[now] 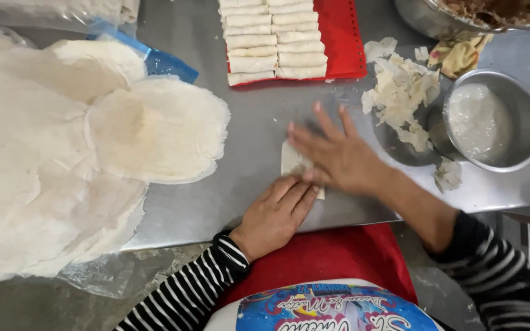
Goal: Rolling meat filling into thin wrappers to create lumpia rolls on a production table.
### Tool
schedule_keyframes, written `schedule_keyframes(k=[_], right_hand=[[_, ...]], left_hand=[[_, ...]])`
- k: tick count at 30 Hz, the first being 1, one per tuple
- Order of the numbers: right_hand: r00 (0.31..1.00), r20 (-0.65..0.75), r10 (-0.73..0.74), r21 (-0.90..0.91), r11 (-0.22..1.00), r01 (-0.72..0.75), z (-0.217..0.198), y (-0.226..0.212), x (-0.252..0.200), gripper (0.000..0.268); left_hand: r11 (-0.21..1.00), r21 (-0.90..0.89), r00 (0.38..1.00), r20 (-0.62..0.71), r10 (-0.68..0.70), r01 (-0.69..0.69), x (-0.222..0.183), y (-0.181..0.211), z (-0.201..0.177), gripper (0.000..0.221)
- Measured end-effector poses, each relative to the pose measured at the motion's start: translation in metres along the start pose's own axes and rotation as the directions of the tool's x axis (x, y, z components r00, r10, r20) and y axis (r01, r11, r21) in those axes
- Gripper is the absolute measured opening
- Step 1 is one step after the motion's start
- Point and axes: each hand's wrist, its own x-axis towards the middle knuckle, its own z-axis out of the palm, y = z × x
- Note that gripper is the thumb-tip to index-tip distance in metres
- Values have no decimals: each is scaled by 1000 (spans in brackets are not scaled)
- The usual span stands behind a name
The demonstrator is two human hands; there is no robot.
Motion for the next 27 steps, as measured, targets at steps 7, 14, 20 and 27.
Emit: schedule_keyframes(k=[7,14,20,27], right_hand=[[955,-155,254,51,967,-249,0,-15,-60,71],[918,-293,266,263,946,-190,26,-62,-63,14],[824,-275,495,289,860,-421,9,-42,-42,23],[848,-308,431,176,902,-394,18,-25,-26,15]], left_hand=[[997,-31,998,4,-68,68,2,-1,4,66],[985,-173,995,-95,2,-19,-2,-4,-24,39],[999,9,999,-3,-45,45,10,-19,-9,30],[969,102,948,206,-244,227,33,-55,9,59]])
